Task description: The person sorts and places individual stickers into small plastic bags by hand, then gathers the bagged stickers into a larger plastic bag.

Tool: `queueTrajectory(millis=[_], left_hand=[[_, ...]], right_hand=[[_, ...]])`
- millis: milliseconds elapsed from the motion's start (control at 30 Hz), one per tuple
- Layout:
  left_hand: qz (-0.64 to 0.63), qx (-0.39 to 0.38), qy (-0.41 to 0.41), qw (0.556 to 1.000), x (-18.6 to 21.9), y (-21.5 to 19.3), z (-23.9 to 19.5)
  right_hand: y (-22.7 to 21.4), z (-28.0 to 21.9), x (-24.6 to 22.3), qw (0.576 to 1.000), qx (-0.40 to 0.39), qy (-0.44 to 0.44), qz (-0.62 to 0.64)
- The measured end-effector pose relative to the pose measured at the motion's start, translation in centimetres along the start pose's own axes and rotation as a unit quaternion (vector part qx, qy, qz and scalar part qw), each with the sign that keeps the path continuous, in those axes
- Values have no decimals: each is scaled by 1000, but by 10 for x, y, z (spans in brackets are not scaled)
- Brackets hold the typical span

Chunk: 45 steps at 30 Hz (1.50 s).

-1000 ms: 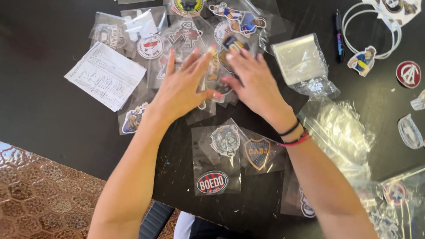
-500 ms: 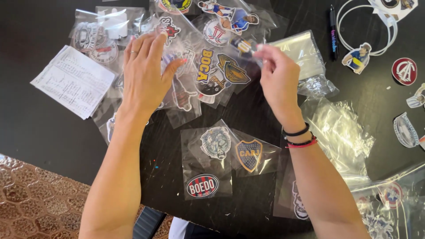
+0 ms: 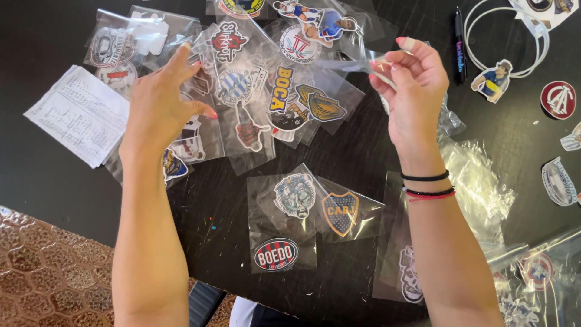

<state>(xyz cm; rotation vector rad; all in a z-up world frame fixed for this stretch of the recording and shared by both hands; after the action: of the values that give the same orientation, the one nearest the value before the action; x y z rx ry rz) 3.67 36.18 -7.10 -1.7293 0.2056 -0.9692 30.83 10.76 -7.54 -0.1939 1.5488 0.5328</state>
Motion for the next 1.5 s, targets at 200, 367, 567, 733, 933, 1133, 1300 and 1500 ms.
queueTrajectory(millis=[200, 367, 567, 733, 933, 1133, 1300, 1500], left_hand=[[-93, -9, -28, 995, 18, -1, 1], [47, -48, 112, 991, 59, 51, -2], [30, -15, 284, 958, 106, 70, -31], [-135, 101, 338, 926, 95, 66, -35], [-38, 230, 55, 971, 23, 33, 4], [23, 201, -19, 979, -14, 46, 24], [-23, 232, 4, 973, -6, 34, 17], [-18, 201, -27, 979, -9, 47, 20]], right_hand=[[24, -12, -21, 991, -105, -79, -25], [48, -36, -13, 860, -305, 23, -407], [53, -67, -123, 881, -242, -165, -372], [94, -60, -109, 855, -314, -160, -380], [166, -50, -6, 798, -417, -193, -390], [189, -90, 77, 610, -459, -342, -547], [173, -68, 42, 732, -459, -277, -421], [124, 58, 13, 784, -255, -263, -500]])
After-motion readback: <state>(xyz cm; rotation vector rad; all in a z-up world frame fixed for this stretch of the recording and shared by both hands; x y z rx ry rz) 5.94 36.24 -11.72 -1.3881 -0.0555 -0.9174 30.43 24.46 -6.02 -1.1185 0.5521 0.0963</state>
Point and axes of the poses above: each hand's wrist, its own z-axis towards the middle knuckle, its own y-axis out of the palm, x = y × z, the point moved 7 cm from there along z, towards the middle knuckle, and after that the axes turned 6 degrees about -y, right-handed, at the moved point
